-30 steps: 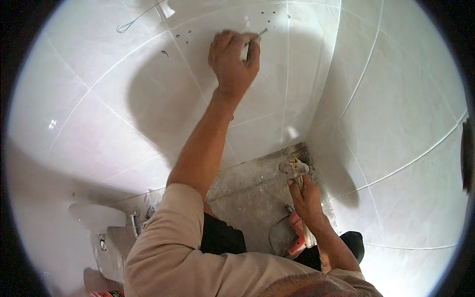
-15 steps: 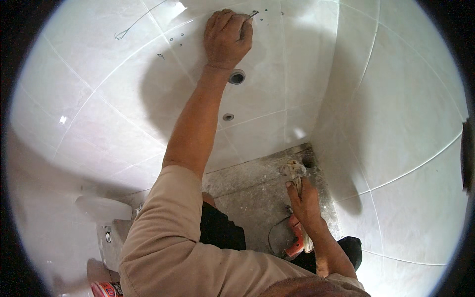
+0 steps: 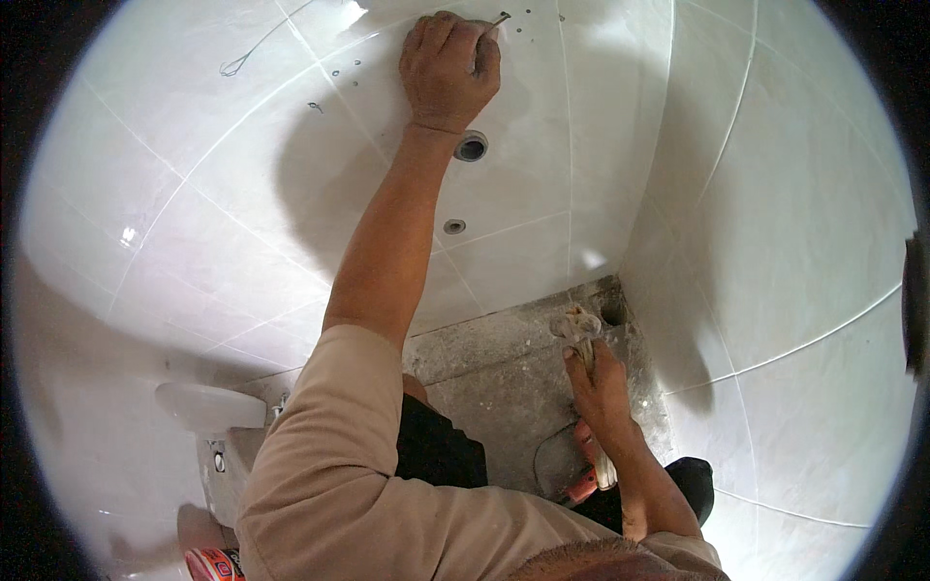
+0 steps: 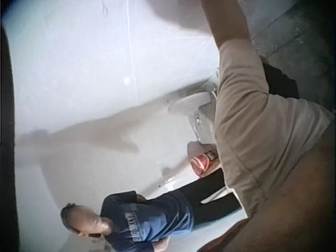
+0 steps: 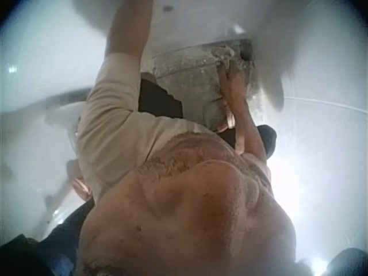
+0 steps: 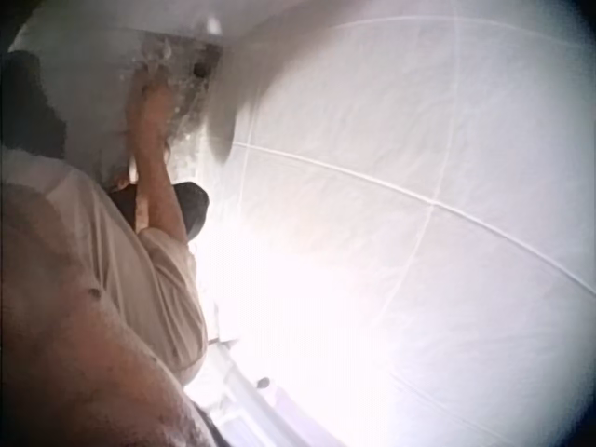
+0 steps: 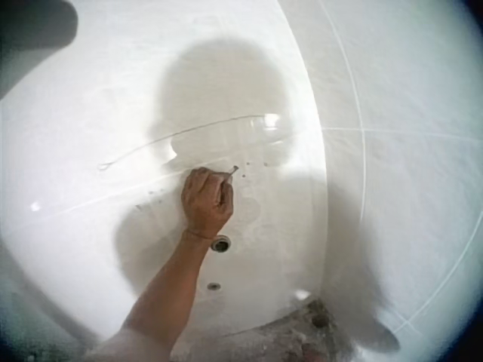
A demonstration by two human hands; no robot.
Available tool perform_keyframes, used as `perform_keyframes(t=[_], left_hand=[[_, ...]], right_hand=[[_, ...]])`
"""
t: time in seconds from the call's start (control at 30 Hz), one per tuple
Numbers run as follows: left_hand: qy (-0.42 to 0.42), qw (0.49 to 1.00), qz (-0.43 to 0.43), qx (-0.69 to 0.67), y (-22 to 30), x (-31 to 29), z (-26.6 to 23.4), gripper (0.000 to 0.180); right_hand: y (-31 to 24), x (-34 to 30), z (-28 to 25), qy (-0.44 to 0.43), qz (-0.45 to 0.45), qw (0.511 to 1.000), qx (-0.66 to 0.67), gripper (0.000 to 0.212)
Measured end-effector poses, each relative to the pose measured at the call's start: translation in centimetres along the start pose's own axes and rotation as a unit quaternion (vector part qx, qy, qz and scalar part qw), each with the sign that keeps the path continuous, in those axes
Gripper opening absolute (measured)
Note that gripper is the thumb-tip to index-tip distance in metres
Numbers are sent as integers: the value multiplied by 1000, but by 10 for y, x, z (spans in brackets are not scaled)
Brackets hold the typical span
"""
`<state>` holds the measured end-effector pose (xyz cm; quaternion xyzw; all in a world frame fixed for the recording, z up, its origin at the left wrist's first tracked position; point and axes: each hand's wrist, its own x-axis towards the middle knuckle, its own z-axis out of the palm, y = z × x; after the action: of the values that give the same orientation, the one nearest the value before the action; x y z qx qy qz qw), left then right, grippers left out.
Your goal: The person drills a hole into a tiled wall using a power drill and hammers a nail into a pre-marked spot.
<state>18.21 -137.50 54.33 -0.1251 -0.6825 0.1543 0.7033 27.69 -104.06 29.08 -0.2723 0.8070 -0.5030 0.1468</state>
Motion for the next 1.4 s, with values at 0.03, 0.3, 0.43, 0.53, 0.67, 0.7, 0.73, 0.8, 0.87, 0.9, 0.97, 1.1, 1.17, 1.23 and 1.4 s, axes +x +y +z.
perform_keyframes(t=[0.03, 0.3, 0.43, 0.53, 0.67, 0.7, 0.73, 0.8, 0.87, 0.9, 0.97, 1.1, 1.17, 1.23, 1.4], left_hand=[[-3, 1000, -6, 6, 2, 0, 1, 10], [-1, 1000, 15, 15, 0, -4, 4, 12], [6, 999, 21, 29, -1, -2, 4, 12], [-2, 1000, 9, 13, 0, 1, 5, 11], [-52, 998, -26, 29, 1, 9, -13, 12], [-25, 999, -3, 32, -6, 5, -10, 10], [0, 999, 20, 35, -13, 0, -8, 9], [7, 1000, 17, 24, -19, -2, 1, 8], [15, 1000, 16, 15, -22, -3, 7, 7], [8, 1000, 6, 9, -21, -3, 8, 7], [2, 1000, -5, 3, -20, -5, 6, 7], [1, 1000, -3, -2, -17, 0, 2, 10], [-2, 1000, -4, -5, -17, -2, 1, 13], [-12, 1000, -12, 3, -18, -4, 0, 14], [9, 1000, -2, 2, -18, -2, 1, 13]], right_hand=[[2, 1, 0, -9, -2, 1000, -11, 35], [-11, 4, 2, -47, 59, 997, 0, 33], [-9, 5, 6, -35, 42, 998, 9, 33], [-8, 12, 11, 3, 29, 999, 14, 32], [-32, 38, 13, 65, -55, 995, 43, 33], [-39, 48, 13, 65, -56, 995, 44, 33], [-48, 60, 15, 74, -47, 991, 97, 33], [-69, 87, 9, 91, -38, 984, 146, 34], [-106, 112, -4, 165, -120, 965, 164, 33], [-120, 126, -8, 172, -138, 955, 197, 33], [-148, 152, -15, 193, -174, 938, 227, 32], [-194, 190, -25, 239, -277, 906, 215, 31], [-206, 205, -25, 248, -304, 898, 198, 31], [-210, 216, -23, 257, -329, 890, 182, 30], [-213, 233, -15, 274, -386, 863, 174, 30]])
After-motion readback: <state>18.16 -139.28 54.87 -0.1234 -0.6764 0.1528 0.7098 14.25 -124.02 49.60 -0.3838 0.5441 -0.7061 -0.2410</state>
